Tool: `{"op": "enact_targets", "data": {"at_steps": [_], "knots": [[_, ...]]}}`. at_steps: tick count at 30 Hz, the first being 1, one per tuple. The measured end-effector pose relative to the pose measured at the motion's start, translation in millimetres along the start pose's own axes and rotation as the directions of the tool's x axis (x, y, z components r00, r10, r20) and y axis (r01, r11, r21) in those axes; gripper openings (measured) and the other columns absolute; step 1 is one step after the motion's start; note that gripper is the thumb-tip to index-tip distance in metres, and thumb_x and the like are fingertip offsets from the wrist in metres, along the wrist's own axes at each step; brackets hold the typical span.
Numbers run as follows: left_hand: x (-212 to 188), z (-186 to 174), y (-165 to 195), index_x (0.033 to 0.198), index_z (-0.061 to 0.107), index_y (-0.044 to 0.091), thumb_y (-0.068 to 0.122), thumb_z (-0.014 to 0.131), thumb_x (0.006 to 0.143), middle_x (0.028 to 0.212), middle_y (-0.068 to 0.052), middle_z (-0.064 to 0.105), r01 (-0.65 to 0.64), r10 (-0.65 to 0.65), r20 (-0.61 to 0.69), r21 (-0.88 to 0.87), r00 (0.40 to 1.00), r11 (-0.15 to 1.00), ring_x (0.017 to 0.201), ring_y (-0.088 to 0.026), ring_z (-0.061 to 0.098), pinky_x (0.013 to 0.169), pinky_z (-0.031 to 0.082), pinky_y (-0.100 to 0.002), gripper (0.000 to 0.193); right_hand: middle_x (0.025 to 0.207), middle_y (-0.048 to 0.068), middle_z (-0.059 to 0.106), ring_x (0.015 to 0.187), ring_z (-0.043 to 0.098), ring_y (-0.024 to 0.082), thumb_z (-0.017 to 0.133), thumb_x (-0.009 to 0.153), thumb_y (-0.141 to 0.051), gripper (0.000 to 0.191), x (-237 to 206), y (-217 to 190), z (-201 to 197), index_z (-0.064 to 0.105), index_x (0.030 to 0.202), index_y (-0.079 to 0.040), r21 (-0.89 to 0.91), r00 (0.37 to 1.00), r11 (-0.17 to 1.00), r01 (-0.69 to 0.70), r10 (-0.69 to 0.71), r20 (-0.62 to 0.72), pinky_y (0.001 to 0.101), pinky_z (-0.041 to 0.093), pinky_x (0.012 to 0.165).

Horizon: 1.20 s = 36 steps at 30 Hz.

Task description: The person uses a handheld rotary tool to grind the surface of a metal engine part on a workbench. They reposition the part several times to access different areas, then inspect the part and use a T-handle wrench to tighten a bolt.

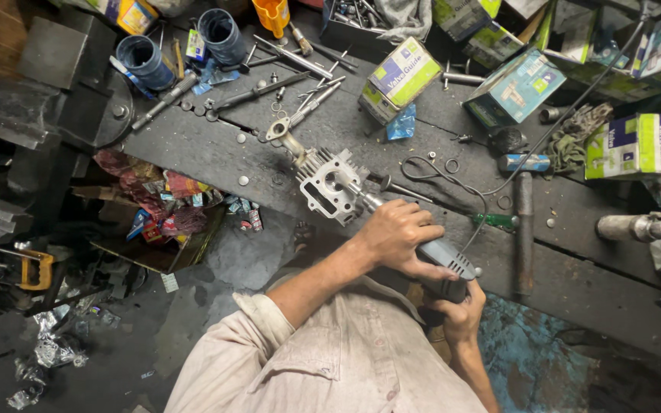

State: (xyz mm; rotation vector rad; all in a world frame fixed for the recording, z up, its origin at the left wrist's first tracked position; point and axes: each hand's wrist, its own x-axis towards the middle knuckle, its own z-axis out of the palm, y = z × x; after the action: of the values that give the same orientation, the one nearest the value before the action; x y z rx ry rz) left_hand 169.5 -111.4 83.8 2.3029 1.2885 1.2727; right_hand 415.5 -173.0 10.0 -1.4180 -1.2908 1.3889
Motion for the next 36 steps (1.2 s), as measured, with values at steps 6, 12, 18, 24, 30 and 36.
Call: {"op": "enact_targets", "data": {"at_steps": [6,12,18,24,30,36], "knots": [[-7.9,-3.3,-1.1,0.086,0.074,0.007,0.073,0.079,0.07,0.081,-0.005,0.067,-0.058,0.057,-0.037,-0.014,0.998,0.998,0.071,-0.024,0.064,0.068,0.048,-0.037,0.068,0.094,0.007,0.07,0.081,0.067,0.017,0.069,0.056,-0.005,0.059,-10.5,-2.4,7.0,0.065,0.114,0.003,-0.055,0.999,0.998,0.035,-0.037,-0.039,0.0301,0.055,0.075],[-15.1,1.1,6.3,0.09,0.073,0.007,0.073,0.077,0.071,0.085,-0.006,0.068,-0.108,0.108,-0.002,-0.058,0.994,0.993,0.076,-0.024,0.065,0.07,0.049,-0.037,0.069,0.094,0.007,0.069,0.079,0.068,0.018,0.069,0.056,-0.006,0.06,-32.3,-8.4,10.8,0.065,0.115,0.004,-0.036,0.993,0.999,0.011,-0.015,-0.116,0.0309,0.057,0.074],[-16.3,6.7,3.0,0.092,0.073,0.007,0.075,0.075,0.072,0.088,-0.005,0.069,-0.107,0.106,-0.014,-0.103,0.994,0.989,0.077,-0.023,0.065,0.07,0.049,-0.036,0.07,0.09,0.007,0.069,0.074,0.067,0.018,0.068,0.056,-0.006,0.058,-41.1,-14.9,14.6,0.065,0.113,0.004,-0.036,0.986,0.998,-0.055,0.048,-0.158,0.0315,0.056,0.067],[-12.3,6.5,-5.2,0.091,0.074,0.007,0.075,0.076,0.071,0.086,-0.006,0.068,-0.12,0.121,0.008,-0.106,0.993,0.987,0.076,-0.022,0.065,0.069,0.048,-0.036,0.071,0.091,0.007,0.068,0.076,0.066,0.017,0.068,0.057,-0.005,0.057,-38.4,-17.1,22.1,0.065,0.113,0.003,-0.008,0.987,1.0,-0.027,0.025,-0.162,0.0308,0.056,0.07],[-11.7,-0.7,-6.6,0.088,0.075,0.007,0.074,0.077,0.07,0.084,-0.005,0.069,-0.084,0.088,0.029,-0.122,0.996,0.989,0.074,-0.023,0.064,0.068,0.047,-0.037,0.07,0.092,0.006,0.069,0.079,0.068,0.017,0.068,0.057,-0.006,0.056,-33.2,-16.7,22.4,0.065,0.113,0.002,-0.051,0.99,0.998,-0.033,0.026,-0.135,0.0306,0.057,0.073],[-18.1,-11.9,-11.5,0.091,0.074,0.006,0.073,0.079,0.071,0.087,-0.006,0.069,-0.073,0.072,-0.015,-0.096,0.997,0.993,0.077,-0.024,0.065,0.072,0.049,-0.037,0.07,0.096,0.007,0.069,0.082,0.068,0.017,0.069,0.059,-0.005,0.055,-27.0,-18.7,31.0,0.064,0.113,0.003,-0.048,0.994,0.999,-0.023,0.018,-0.107,0.0305,0.056,0.076]]}}
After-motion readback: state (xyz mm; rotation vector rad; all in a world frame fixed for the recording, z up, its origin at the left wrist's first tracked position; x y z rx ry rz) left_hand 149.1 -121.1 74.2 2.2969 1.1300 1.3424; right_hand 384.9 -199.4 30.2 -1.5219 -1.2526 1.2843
